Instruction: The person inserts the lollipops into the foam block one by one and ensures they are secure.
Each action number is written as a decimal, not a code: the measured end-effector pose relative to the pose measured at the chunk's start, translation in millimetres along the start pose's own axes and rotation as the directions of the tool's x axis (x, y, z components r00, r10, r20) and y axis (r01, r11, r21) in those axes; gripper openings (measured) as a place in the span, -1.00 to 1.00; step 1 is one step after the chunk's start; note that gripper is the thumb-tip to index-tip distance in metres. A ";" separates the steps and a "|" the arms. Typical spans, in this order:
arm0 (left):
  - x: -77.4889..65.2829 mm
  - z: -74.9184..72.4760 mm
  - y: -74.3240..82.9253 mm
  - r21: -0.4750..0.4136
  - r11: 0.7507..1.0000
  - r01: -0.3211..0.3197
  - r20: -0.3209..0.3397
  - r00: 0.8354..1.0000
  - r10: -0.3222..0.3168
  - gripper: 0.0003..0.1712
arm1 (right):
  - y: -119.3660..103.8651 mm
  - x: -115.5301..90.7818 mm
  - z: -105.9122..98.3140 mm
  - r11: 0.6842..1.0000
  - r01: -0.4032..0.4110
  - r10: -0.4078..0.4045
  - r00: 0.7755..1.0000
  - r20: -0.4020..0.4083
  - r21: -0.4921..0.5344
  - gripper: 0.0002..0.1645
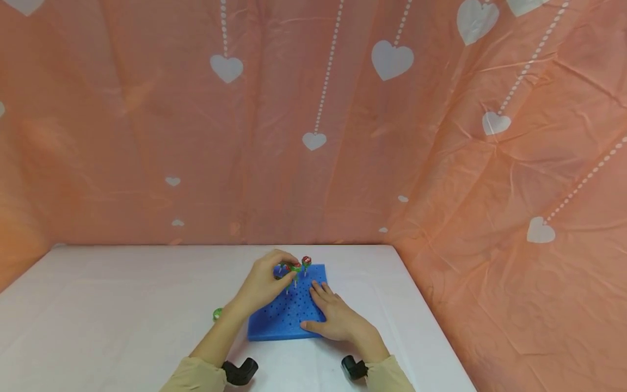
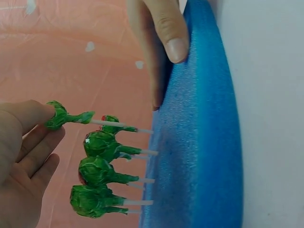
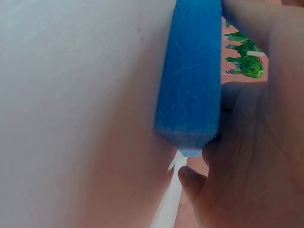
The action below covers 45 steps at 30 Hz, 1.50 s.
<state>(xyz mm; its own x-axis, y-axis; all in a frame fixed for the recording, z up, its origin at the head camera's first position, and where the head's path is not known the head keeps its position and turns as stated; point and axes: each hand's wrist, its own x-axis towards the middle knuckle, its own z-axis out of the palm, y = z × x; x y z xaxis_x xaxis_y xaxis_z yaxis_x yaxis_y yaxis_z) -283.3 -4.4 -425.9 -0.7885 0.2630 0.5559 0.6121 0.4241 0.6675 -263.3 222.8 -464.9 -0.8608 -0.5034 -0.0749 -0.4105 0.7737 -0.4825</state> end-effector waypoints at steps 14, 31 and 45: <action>-1.3 6.3 -4.8 0.095 0.995 -0.005 0.060 0.998 0.000 -0.79 | -0.1 0.9 -1.9 1.000 0.003 -0.003 1.000 -0.001 -0.005 0.11; -3.9 11.1 -9.5 0.149 0.989 0.008 0.082 0.996 -0.020 -0.78 | -2.2 -1.0 -0.2 1.000 0.002 -0.002 1.000 -0.004 0.012 0.12; -4.6 12.2 -10.0 0.180 0.983 0.029 0.106 0.993 -0.048 -0.77 | -2.8 -0.1 0.2 1.000 -0.007 0.007 1.000 0.000 0.008 0.12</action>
<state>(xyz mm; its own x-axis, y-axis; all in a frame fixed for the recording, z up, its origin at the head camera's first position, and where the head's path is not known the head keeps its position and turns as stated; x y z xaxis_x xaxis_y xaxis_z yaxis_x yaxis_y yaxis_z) -286.6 0.7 -441.1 -0.8191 0.3324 0.4674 0.5683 0.5807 0.5829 -262.1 220.7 -463.7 -0.8637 -0.4978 -0.0784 -0.4020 0.7743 -0.4887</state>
